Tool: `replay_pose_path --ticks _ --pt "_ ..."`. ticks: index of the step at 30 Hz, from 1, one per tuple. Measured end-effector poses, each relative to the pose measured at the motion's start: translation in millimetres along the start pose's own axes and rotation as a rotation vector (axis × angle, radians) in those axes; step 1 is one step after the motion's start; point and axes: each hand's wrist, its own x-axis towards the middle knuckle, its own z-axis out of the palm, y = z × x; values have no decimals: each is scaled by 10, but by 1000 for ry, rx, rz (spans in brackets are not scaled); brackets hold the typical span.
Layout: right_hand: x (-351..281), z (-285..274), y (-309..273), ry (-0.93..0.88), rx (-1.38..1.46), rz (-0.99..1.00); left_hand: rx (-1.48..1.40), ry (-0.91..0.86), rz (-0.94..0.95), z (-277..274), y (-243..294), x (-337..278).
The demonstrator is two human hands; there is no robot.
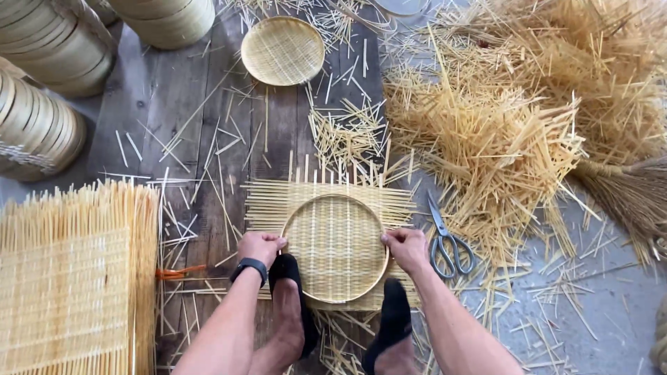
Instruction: The person weaves bamboo strips into a flat mat, then uses a wooden mold and a bamboo hoop to shape and trim it into a circular steamer base with scissors.
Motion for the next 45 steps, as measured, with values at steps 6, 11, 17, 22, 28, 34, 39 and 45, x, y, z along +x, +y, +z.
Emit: replay_pose_path --ticks 6,11,17,22,28,34,39,45 --pt "340 -19 202 -155 139 -60 -388 -190 -18 -5 -91 261" --pt "-65 -235 -528 -165 -108 -210 349 -184 279 -573 791 -195" --pt "-1183 530 -817 -250 -636 -1137 251 144 1177 311 1234 162" --pt "-986 868 -369 30 -718 -1287 193 -9 902 443 1280 154" --pt "-919 1035 -226 182 -709 -1316 180 -123 605 254 1551 74" --pt "-1121 848 -414 60 -704 -1265 167 -82 650 278 1414 -5" --pt "-993 1011 -160 132 -636 -1326 182 -113 543 278 1509 60" --pt "-1060 1071 -141 169 -740 -1284 124 -184 658 182 1430 -31"
